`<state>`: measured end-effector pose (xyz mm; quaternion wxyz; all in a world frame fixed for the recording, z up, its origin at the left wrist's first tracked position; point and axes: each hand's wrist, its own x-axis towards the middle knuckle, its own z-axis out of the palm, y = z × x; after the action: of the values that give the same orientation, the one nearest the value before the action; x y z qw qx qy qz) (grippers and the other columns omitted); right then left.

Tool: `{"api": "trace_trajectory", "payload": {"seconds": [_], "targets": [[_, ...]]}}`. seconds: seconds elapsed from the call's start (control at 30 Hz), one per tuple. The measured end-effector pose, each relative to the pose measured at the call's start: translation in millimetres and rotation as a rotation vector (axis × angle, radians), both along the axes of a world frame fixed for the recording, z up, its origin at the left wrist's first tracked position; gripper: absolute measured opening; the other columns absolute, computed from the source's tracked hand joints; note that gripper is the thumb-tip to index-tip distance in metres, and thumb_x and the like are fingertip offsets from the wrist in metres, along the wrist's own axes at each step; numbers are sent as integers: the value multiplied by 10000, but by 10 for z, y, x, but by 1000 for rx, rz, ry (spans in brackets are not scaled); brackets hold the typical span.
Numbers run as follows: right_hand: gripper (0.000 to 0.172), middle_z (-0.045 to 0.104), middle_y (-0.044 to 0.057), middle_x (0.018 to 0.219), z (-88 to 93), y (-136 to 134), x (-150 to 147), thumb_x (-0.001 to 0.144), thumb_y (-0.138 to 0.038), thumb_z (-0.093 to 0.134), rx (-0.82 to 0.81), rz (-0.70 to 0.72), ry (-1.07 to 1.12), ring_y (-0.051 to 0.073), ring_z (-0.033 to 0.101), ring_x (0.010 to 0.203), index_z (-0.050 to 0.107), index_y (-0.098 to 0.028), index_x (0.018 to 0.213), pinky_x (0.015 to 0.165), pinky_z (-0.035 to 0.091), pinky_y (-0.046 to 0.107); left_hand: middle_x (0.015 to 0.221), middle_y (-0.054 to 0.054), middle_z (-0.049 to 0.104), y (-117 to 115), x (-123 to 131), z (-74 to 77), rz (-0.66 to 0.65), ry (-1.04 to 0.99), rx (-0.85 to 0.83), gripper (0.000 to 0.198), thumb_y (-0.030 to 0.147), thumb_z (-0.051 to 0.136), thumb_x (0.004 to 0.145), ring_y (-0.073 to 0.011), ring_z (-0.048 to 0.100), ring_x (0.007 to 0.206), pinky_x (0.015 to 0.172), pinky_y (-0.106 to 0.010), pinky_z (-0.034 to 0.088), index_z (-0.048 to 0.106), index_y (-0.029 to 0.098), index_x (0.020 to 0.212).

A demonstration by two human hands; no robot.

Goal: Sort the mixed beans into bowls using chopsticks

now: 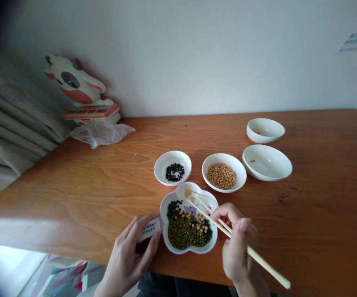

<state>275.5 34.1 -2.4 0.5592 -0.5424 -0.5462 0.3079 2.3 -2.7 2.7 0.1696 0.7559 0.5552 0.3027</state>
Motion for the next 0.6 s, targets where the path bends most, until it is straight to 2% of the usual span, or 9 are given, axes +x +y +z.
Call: {"api": "trace_trajectory", "payload": {"seconds": [0.17, 0.27, 0.47, 0.6], "targets": [[765, 696, 54, 766, 74, 52, 120, 1088, -709, 171, 75, 161, -138, 204, 623, 656, 718, -245, 822, 558, 459, 321, 1146, -74, 744, -6, 9, -15, 26, 8, 12, 386, 296, 633, 1053, -221, 750, 1001, 875, -317, 622, 564, 277, 1432], [695, 683, 36, 751, 130, 84, 184, 1126, -620, 204, 63, 221, -197, 178, 599, 619, 709, -237, 841, 553, 444, 310, 1123, -65, 747, -1, 23, -7, 29, -5, 27, 379, 284, 630, 1052, -210, 753, 972, 852, -306, 625, 569, 268, 1426], [536, 698, 24, 833, 143, 122, 220, 1167, -447, 275, 13, 219, -129, 174, 660, 789, 697, -243, 906, 736, 497, 306, 1117, -64, 743, 2, 24, 3, 28, 9, 34, 372, 284, 627, 1058, -208, 745, 964, 848, -319, 624, 569, 264, 1425], [582, 677, 16, 791, 188, 113, 202, 1164, -489, 246, 43, 229, -162, 165, 619, 722, 691, -245, 879, 662, 463, 296, 1116, -65, 742, 5, 21, -6, 21, 15, 28, 372, 289, 623, 1061, -211, 746, 966, 848, -319, 624, 566, 267, 1428]]}}
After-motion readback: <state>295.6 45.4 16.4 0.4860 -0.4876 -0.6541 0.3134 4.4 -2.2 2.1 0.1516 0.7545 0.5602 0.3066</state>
